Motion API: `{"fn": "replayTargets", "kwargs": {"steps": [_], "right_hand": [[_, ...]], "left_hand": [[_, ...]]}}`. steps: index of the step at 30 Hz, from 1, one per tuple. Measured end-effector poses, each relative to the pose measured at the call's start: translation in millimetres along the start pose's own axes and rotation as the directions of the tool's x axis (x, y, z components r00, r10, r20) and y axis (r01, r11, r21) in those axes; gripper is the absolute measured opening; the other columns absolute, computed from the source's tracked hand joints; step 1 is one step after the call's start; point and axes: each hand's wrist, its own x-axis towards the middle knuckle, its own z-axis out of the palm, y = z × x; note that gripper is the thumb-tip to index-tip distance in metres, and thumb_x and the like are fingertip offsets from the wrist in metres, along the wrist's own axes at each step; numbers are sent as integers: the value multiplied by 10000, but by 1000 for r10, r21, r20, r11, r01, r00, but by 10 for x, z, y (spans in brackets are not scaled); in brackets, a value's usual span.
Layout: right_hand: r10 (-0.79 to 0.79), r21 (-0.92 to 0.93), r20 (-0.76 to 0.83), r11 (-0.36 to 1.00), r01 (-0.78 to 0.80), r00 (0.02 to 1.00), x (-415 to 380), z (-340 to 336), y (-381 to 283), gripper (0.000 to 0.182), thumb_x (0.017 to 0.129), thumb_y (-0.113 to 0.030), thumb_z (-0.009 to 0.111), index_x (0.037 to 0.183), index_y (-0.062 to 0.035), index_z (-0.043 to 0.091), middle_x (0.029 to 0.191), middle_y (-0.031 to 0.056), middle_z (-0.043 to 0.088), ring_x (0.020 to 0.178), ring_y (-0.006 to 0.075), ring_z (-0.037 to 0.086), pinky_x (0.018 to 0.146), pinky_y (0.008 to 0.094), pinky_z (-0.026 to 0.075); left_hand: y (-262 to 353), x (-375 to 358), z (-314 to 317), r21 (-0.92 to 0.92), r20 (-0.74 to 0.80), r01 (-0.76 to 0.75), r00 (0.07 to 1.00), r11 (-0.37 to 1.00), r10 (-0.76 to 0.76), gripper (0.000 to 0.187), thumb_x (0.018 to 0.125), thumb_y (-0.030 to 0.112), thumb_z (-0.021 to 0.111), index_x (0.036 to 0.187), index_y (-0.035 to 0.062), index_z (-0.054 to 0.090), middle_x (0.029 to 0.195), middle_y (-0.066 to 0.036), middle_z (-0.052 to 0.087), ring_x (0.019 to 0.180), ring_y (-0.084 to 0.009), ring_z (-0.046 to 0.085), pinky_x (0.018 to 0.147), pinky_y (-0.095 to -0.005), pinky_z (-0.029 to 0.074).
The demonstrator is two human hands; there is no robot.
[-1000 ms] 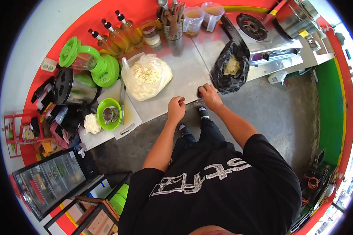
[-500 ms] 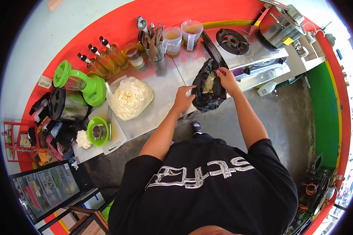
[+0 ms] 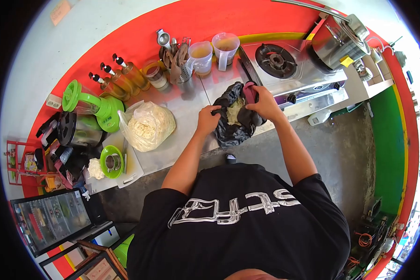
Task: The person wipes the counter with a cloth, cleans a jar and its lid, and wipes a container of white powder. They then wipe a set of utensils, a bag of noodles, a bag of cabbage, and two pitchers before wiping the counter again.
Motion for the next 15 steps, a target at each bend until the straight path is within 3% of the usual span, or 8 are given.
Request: {"fn": "replayTargets", "kwargs": {"steps": [1,4,8,9,10,12,13,15], "right_hand": [[-7,14,100,1000,5,995,32,5,-21,780,658,-151,819,1350,69,535,1304,260,573,1242,390,554,1052,423,448],[-40,145,89,989,27,995,14,35,-216,748,665,-110,777,1349,70,536,1303,263,577,1241,405,552,1064,422,440],[-103,87,94,992,95,990,50,239,-387,653,725,-92,717,1336,75,556,1226,277,649,1138,441,613,1000,420,480],[-17,118,122,993,2,992,4,144,-649,581,774,-89,678,1321,78,579,1153,253,693,1044,379,670,937,384,505],[-30,118,128,993,15,991,40,219,-642,581,774,-89,678,1321,78,579,1153,253,693,1044,379,670,937,384,505],[-49,379,-90,922,80,995,110,389,-522,541,804,-86,649,1321,65,600,1120,219,708,989,289,678,897,353,509],[-31,369,-92,927,63,995,149,386,-508,506,835,-84,618,1321,59,612,1070,167,718,951,204,655,873,324,507],[60,488,-78,873,-14,995,255,346,-400,489,838,-51,586,1317,39,628,1048,85,690,920,149,620,841,275,493]], "left_hand": [[-8,-44,-71,43,-30,-22,999,999,24,373,794,46,648,1149,59,761,1126,-189,727,1025,-305,696,905,-349,522],[-81,-148,-329,85,-57,-11,998,996,16,363,795,61,652,1141,56,762,1126,-192,724,1026,-309,694,910,-350,520],[-191,-381,-749,224,-139,3,990,975,29,341,767,49,644,1086,29,763,1096,-220,719,1062,-377,677,972,-413,518],[-235,-446,-855,238,-155,7,987,971,31,327,777,42,629,1077,17,756,1118,-217,706,1052,-394,673,954,-434,523],[-275,-494,-949,237,-170,12,985,971,29,327,777,42,629,1077,17,756,1118,-217,706,1052,-394,673,954,-434,523],[-336,-643,-1124,349,-200,108,979,931,-38,324,800,47,631,1102,22,746,1139,-206,691,1064,-400,660,935,-459,528],[-304,-725,-1194,347,-208,120,977,930,-49,324,800,47,631,1102,22,746,1139,-206,691,1064,-400,660,935,-459,528],[-224,-829,-1297,419,-300,253,945,872,-130,357,826,68,639,1173,37,720,1170,-188,665,1072,-395,649,916,-478,533]]}}
